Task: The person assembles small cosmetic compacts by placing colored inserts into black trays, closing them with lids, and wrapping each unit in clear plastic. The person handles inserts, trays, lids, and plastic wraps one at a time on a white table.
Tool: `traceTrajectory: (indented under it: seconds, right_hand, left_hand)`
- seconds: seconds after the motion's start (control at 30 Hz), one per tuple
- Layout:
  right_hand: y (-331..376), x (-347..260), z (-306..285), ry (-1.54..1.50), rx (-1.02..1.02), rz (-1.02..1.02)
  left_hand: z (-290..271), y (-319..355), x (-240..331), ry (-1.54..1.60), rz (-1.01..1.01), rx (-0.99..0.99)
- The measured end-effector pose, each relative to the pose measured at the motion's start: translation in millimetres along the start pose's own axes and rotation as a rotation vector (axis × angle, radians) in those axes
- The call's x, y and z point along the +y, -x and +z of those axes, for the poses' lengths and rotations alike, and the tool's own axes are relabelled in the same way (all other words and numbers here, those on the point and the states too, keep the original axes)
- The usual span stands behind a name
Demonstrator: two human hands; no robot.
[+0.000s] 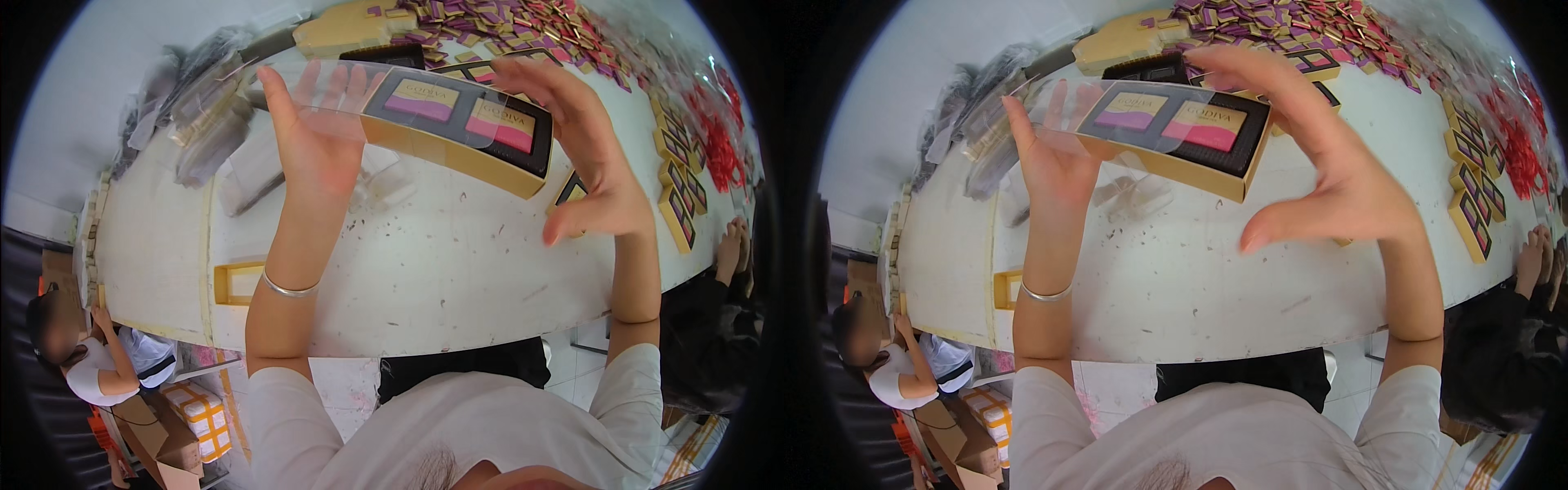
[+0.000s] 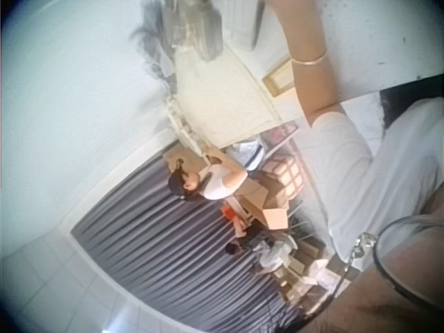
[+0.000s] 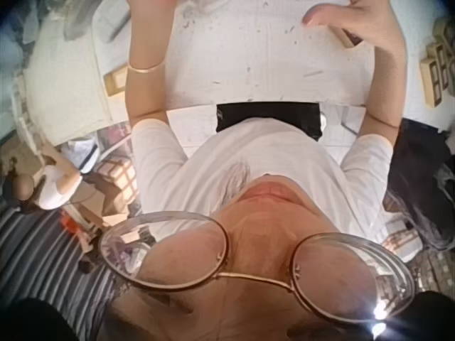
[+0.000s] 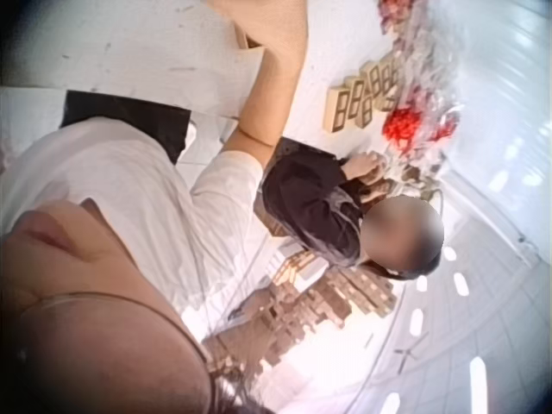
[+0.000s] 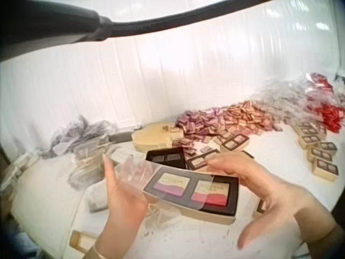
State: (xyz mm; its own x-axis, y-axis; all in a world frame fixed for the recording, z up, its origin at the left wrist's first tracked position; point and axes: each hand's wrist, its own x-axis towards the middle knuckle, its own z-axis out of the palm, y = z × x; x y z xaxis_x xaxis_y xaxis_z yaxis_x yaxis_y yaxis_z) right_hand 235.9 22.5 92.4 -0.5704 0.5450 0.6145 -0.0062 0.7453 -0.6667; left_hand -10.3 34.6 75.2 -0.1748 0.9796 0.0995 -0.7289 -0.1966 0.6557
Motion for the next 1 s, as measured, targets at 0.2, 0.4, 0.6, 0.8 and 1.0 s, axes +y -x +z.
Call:
traceTrajectory:
  seconds: [0.2,0.4,0.6,0.8,1.0]
  right_hand:
    - [-1,11,9,0.106,0.177,0.096]
    - [-4,13,8,0.000,0.008,0.015]
    - [-3,2,6,-0.215,0.238,0.324]
    - [-2,-9,-11,-0.099,0.208,0.554]
    - [2,3,-2,-0.478,0.163,0.491]
  left_hand:
    - [16,18,-17,-0.015,-0.175,-0.025]
    - [23,36,-32,0.008,-0.371,-0.106]
    - [25,36,-31,-0.151,-0.564,-0.185]
    - [27,20,-23,-0.960,0.333,-0.514]
    - [16,39,-46,-0.406,-0.202,-0.511]
